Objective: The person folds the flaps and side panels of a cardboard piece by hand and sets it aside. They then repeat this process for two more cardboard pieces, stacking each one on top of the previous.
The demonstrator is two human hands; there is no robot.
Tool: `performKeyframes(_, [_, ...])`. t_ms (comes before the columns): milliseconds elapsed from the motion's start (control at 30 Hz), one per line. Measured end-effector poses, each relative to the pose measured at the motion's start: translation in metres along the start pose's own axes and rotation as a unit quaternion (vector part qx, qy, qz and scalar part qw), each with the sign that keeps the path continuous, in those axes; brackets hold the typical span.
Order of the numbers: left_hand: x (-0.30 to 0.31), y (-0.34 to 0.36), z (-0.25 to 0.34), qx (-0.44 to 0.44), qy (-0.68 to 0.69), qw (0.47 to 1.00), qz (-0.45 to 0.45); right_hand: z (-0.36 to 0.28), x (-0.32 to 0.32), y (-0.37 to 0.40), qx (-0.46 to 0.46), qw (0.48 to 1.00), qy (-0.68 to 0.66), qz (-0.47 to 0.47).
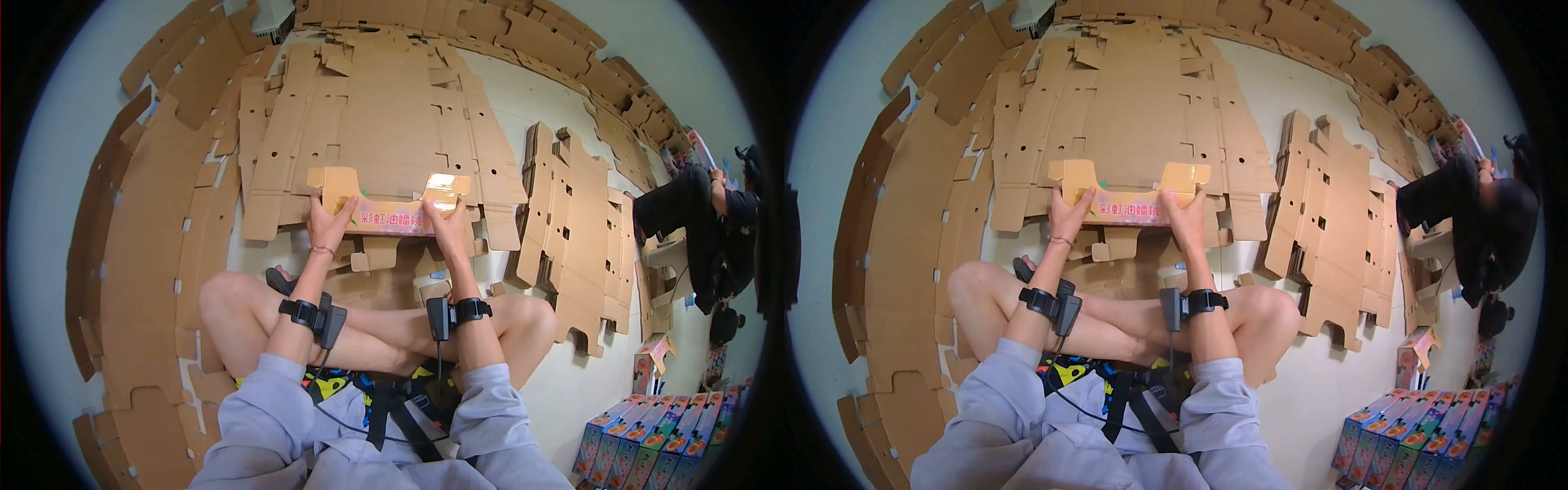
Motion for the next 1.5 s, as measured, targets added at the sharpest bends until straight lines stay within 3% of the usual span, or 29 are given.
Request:
performKeyframes(100, [0.008,0.0,0.007,0.055,0.08,0.992,-0.086,-0.003,0.006,-0.004,-0.043,0.996,-0.072,-0.008])
performKeyframes(167, [0.016,0.001,0.02,0.113,0.176,0.965,-0.16,-0.007,0.011,-0.007,-0.06,0.989,-0.132,0.002])
performKeyframes(267, [0.022,-0.004,0.023,0.143,0.321,0.916,-0.196,-0.012,0.02,-0.009,-0.066,0.976,-0.205,-0.003])
performKeyframes(400, [0.016,-0.007,0.019,0.143,0.327,0.922,-0.15,-0.025,0.018,-0.005,0.102,0.992,-0.072,-0.003])
performKeyframes(600, [0.019,-0.005,0.025,0.104,0.219,0.968,-0.07,-0.017,0.014,-0.009,0.176,0.98,0.012,0.094])
performKeyframes(700, [0.022,-0.004,0.029,0.074,0.154,0.985,-0.036,-0.006,0.016,-0.014,0.152,0.973,0.104,0.141])
performKeyframes(767, [0.028,-0.002,0.036,0.082,0.096,0.992,-0.028,-0.006,0.018,-0.016,0.059,0.985,0.055,0.15])
performKeyframes(800, [0.024,-0.006,0.024,0.036,0.077,0.996,0.021,-0.007,0.019,-0.015,0.011,0.988,0.03,0.153])
performKeyframes(867, [0.016,-0.021,-0.014,-0.056,0.04,0.991,0.116,0.011,0.02,-0.024,0.02,0.984,-0.065,0.166])
performKeyframes(967, [0.047,-0.03,0.012,0.016,0.322,0.934,0.155,0.018,0.045,-0.051,-0.046,0.951,-0.153,0.264])
performKeyframes(1000, [0.063,-0.044,0.02,0.016,0.329,0.926,0.186,0.009,0.063,-0.064,-0.069,0.939,-0.178,0.286])
performKeyframes(1067, [0.099,-0.082,0.042,0.036,0.291,0.935,0.201,0.009,0.107,-0.101,-0.11,0.947,-0.215,0.212])
performKeyframes(1100, [0.115,-0.101,0.054,0.051,0.251,0.948,0.188,0.0,0.123,-0.109,-0.102,0.975,-0.113,0.164])
performKeyframes(1167, [0.138,-0.137,0.067,0.005,0.137,0.988,0.073,-0.025,0.151,-0.118,-0.079,0.991,0.089,0.06])
performKeyframes(1267, [0.151,-0.184,0.027,-0.11,-0.075,0.991,-0.026,-0.011,0.183,-0.133,-0.158,0.921,0.342,-0.102])
performKeyframes(1367, [0.148,-0.153,-0.005,-0.045,-0.157,0.985,-0.053,-0.006,0.178,-0.106,-0.183,0.927,0.313,-0.098])
performKeyframes(1467, [0.152,-0.137,-0.004,0.083,-0.218,0.965,-0.124,0.008,0.176,-0.09,-0.215,0.938,0.25,-0.104])
performKeyframes(1500, [0.154,-0.142,-0.015,0.075,-0.192,0.974,-0.094,0.018,0.184,-0.102,-0.188,0.942,0.245,-0.13])
Point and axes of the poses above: each hand's wrist, its own y-axis away from the middle knuckle, its own x-axis out of the back of the hand, z = x × y, the point moved 1 cm from there along -y, towards the middle knuckle, and after that the axes turned 6 degrees about z, right-handed, at the moved point
